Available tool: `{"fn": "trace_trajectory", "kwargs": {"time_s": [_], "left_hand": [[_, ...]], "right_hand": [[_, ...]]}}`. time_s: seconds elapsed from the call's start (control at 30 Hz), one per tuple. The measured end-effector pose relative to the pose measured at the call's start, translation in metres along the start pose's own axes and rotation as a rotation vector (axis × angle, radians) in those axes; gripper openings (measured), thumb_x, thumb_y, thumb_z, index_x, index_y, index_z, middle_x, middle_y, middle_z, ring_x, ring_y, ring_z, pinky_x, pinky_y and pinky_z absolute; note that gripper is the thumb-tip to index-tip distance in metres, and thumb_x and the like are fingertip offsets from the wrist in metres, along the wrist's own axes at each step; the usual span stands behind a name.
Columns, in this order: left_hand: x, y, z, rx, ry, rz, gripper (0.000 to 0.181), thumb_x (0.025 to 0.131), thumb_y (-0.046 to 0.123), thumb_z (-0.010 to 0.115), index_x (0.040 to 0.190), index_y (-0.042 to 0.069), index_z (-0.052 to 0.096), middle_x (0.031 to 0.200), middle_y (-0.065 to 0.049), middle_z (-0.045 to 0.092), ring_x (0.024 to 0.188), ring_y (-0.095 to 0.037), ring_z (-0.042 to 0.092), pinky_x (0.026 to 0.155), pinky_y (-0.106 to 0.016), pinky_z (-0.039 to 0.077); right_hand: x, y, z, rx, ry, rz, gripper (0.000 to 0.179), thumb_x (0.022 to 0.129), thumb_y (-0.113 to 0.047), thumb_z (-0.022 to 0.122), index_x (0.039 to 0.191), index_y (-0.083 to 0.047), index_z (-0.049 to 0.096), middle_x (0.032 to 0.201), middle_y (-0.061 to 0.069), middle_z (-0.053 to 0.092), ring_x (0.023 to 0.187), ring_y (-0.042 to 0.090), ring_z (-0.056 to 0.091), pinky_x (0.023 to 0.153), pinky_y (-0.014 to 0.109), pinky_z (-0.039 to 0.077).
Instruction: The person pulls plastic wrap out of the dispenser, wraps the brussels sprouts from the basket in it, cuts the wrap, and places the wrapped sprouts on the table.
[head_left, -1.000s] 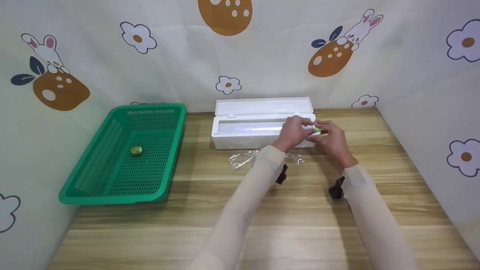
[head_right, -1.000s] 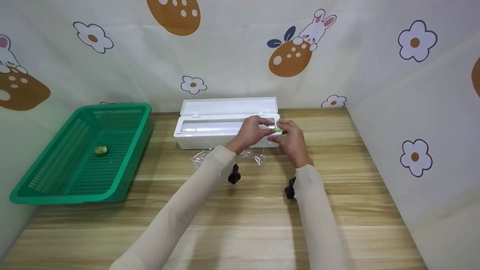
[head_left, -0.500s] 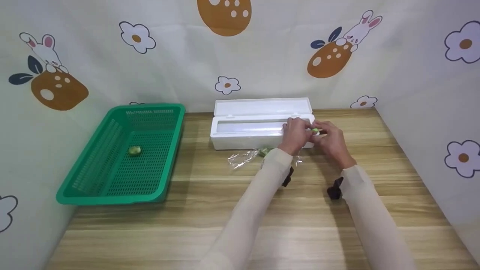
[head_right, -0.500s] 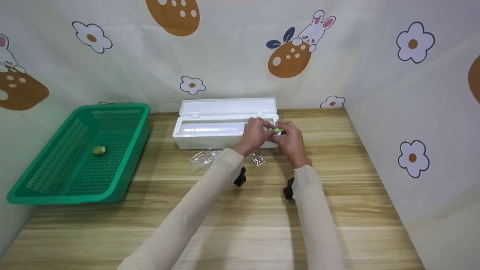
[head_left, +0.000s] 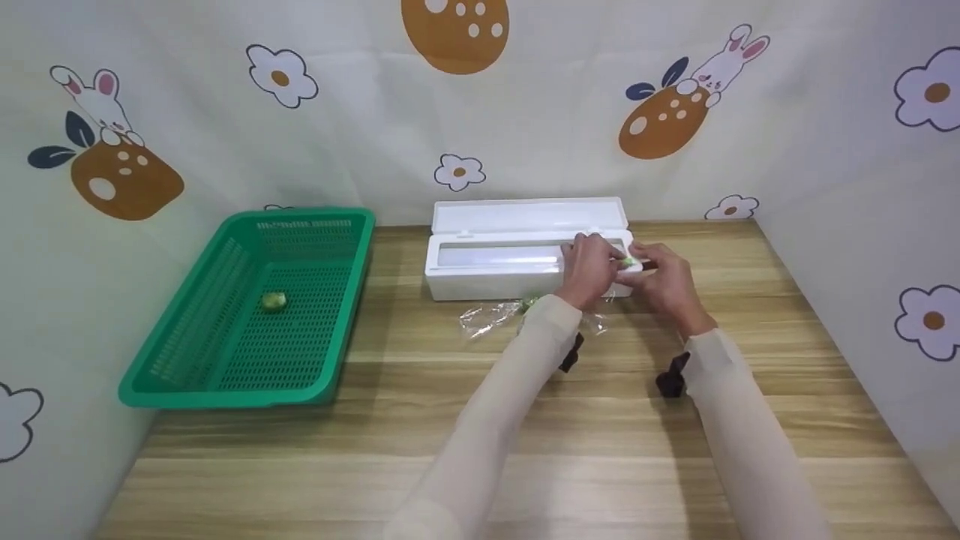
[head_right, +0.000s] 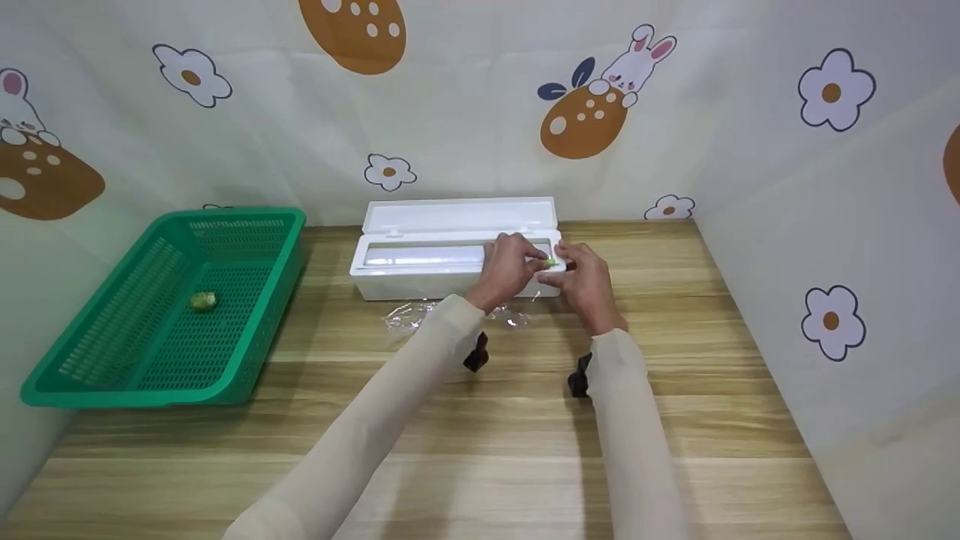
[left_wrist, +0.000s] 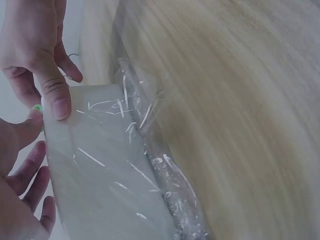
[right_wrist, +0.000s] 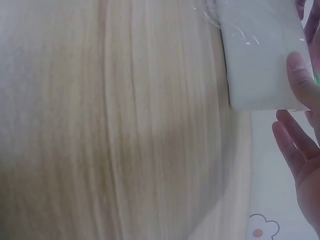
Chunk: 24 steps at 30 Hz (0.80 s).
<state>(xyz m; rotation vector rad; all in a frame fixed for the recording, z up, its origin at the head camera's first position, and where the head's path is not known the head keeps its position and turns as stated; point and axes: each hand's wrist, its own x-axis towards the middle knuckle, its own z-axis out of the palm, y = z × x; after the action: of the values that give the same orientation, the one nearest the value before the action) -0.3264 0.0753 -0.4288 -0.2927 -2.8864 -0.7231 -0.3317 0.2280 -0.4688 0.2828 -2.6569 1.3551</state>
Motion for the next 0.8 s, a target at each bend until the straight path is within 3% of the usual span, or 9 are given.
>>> {"fn": "trace_trajectory", "kwargs": {"time_s": [0.07,0.3,0.5,0.67,0.73,0.8], "left_hand": [[0.0,0.0,-0.001,0.023,-0.007,0.002,0.016,0.093,0.03,0.07,0.106,0.031,0.079,0.113,0.009,0.074,0.108,-0.014,0.06,0.094,-0.034,0.041],[-0.001,-0.007,-0.006,0.038,-0.035,0.005,0.015,0.094,0.028,0.07,0.105,0.031,0.079,0.113,0.014,0.075,0.111,-0.015,0.062,0.098,-0.036,0.041],[-0.003,-0.034,-0.024,0.012,-0.038,0.068,0.015,0.093,0.032,0.071,0.105,0.028,0.079,0.106,0.012,0.077,0.102,-0.011,0.071,0.092,-0.031,0.052],[-0.008,-0.047,-0.031,-0.003,-0.039,0.091,0.016,0.093,0.03,0.071,0.107,0.026,0.078,0.105,0.01,0.077,0.095,-0.01,0.073,0.087,-0.03,0.056],[-0.01,-0.049,-0.033,0.006,-0.035,0.096,0.016,0.094,0.029,0.071,0.108,0.026,0.078,0.106,0.009,0.077,0.095,-0.011,0.073,0.088,-0.031,0.056],[-0.011,-0.053,-0.036,0.014,-0.035,0.098,0.016,0.094,0.028,0.07,0.108,0.026,0.078,0.106,0.009,0.077,0.095,-0.012,0.073,0.089,-0.032,0.056]], "right_hand": [[0.0,0.0,0.0,-0.009,0.006,-0.015,0.054,0.08,-0.01,0.083,0.129,0.003,0.062,0.135,0.02,0.061,0.115,0.038,0.064,0.086,0.025,0.058],[0.0,0.002,0.0,-0.003,0.007,-0.044,0.057,0.079,-0.006,0.084,0.129,0.006,0.061,0.134,0.024,0.061,0.113,0.043,0.066,0.074,0.003,0.049],[0.001,0.002,-0.006,-0.012,-0.01,0.015,0.059,0.081,-0.006,0.081,0.135,0.003,0.057,0.14,0.021,0.057,0.119,0.041,0.062,0.073,0.004,0.047],[0.0,0.002,-0.007,-0.03,-0.036,0.052,0.061,0.083,-0.009,0.08,0.138,0.001,0.055,0.144,0.02,0.055,0.123,0.039,0.06,0.092,0.028,0.056],[0.001,0.0,-0.005,-0.027,-0.037,0.054,0.061,0.083,-0.009,0.08,0.138,0.001,0.055,0.144,0.02,0.055,0.123,0.039,0.059,0.099,0.042,0.054],[0.001,0.0,-0.003,-0.023,-0.036,0.05,0.061,0.083,-0.009,0.08,0.137,0.002,0.055,0.144,0.021,0.055,0.123,0.039,0.059,0.102,0.047,0.052]]}}
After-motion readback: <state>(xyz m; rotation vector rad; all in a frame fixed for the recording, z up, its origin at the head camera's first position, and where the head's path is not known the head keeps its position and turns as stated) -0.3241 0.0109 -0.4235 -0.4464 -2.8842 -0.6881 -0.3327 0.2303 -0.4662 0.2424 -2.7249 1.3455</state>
